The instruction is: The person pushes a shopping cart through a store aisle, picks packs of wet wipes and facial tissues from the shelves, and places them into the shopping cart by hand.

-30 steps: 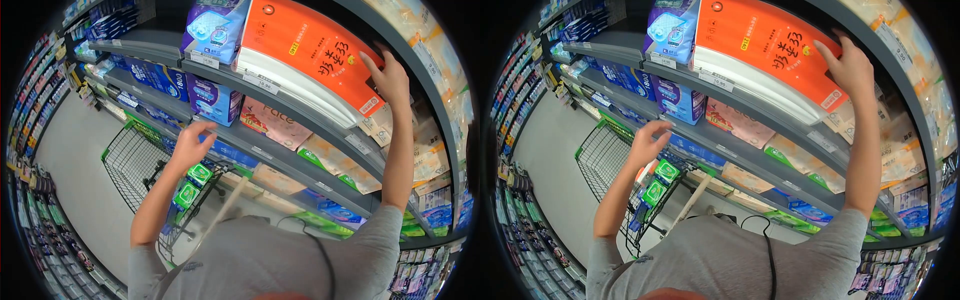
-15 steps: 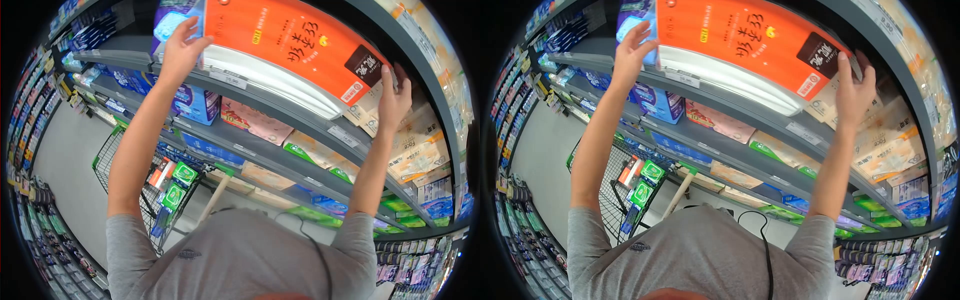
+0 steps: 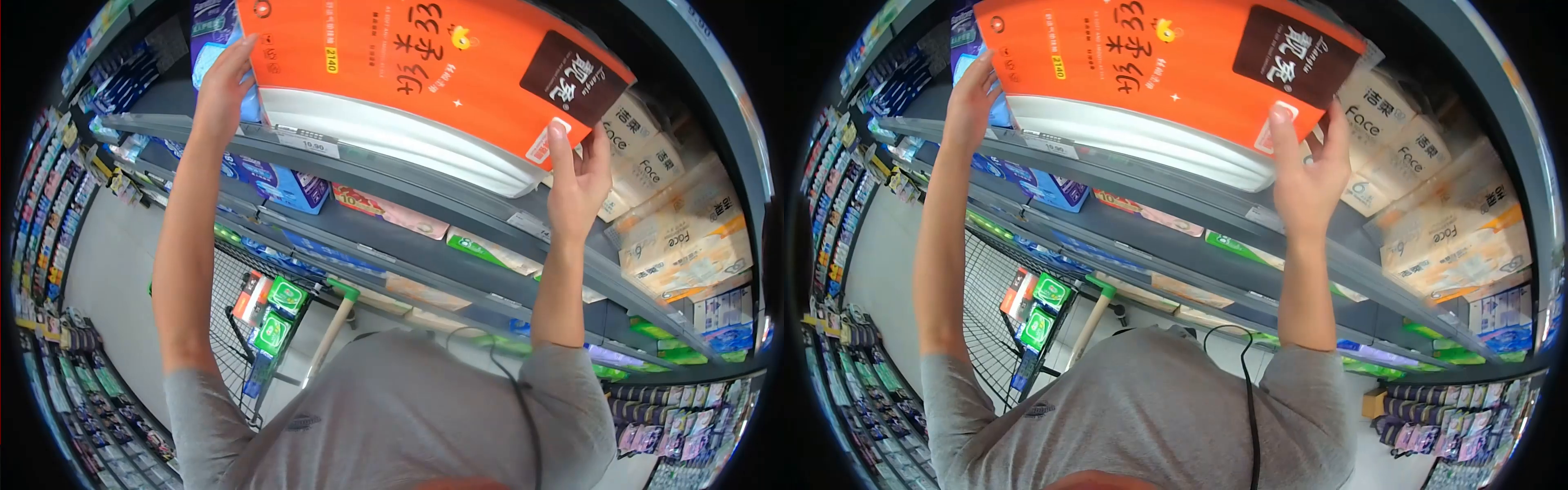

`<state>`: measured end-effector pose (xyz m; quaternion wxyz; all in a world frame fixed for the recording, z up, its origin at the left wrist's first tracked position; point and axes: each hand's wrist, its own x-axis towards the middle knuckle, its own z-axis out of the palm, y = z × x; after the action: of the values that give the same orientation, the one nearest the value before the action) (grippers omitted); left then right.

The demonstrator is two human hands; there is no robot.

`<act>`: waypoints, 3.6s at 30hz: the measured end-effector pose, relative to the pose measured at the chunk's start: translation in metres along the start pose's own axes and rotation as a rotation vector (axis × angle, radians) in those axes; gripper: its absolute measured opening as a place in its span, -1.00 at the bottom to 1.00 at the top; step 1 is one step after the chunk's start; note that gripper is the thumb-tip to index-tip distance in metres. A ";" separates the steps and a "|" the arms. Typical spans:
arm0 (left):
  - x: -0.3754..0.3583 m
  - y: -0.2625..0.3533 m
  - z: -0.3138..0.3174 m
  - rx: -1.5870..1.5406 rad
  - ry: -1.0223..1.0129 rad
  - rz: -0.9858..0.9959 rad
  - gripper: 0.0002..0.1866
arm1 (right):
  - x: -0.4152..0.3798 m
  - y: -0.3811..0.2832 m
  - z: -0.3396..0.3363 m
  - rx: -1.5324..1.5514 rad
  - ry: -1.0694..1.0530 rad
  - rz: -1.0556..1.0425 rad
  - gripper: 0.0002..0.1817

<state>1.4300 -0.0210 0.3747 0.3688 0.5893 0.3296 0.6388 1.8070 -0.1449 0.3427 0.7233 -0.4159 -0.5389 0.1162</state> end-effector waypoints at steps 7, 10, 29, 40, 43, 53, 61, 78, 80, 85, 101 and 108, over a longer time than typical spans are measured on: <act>-0.022 0.016 0.014 -0.078 0.067 -0.080 -0.41 | 0.005 0.000 0.008 0.127 0.040 -0.097 -0.38; -0.022 0.019 0.009 -0.044 0.082 -0.058 -0.44 | 0.002 -0.003 0.011 0.172 0.025 -0.142 -0.37; -0.220 0.001 -0.063 -0.694 0.260 0.167 -0.60 | -0.046 0.038 0.027 0.619 -0.398 -0.191 -0.12; -0.420 -0.028 -0.090 -0.513 0.894 -0.359 -0.60 | -0.080 -0.042 0.098 0.285 -1.186 -0.176 0.18; -0.455 -0.055 -0.116 -0.557 1.059 -0.462 -0.57 | -0.131 -0.057 0.178 0.441 -1.394 0.033 0.08; -0.531 -0.050 -0.190 -0.372 1.257 -0.492 -0.44 | -0.279 -0.096 0.350 0.388 -1.465 -0.524 -0.09; -0.621 -0.027 -0.160 1.059 1.190 -0.941 -0.68 | -0.384 -0.094 0.451 0.112 -1.476 -0.839 -0.11; -0.649 -0.017 -0.111 1.176 1.091 -1.006 -0.66 | -0.555 0.018 0.487 0.022 -1.716 -0.924 -0.09; -0.650 -0.018 -0.111 1.149 1.115 -0.982 -0.67 | -0.571 0.036 0.482 0.109 -1.721 -1.008 -0.11; -0.647 -0.016 -0.114 1.118 1.080 -0.955 -0.67 | -0.595 0.059 0.442 -0.062 -1.694 -1.122 -0.02; -0.650 -0.024 -0.121 1.231 0.897 -0.942 -0.45 | -0.468 0.049 0.299 0.192 -1.562 -0.337 -0.66; -0.592 -0.049 -0.134 1.419 0.631 -0.694 -0.51 | -0.374 0.096 0.188 -0.062 -1.277 -0.098 -0.87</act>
<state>1.3199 -0.5032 0.0190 -0.0221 0.3410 0.9014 0.2659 1.5221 -0.2253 0.0314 0.2518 -0.2604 -0.8850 0.2924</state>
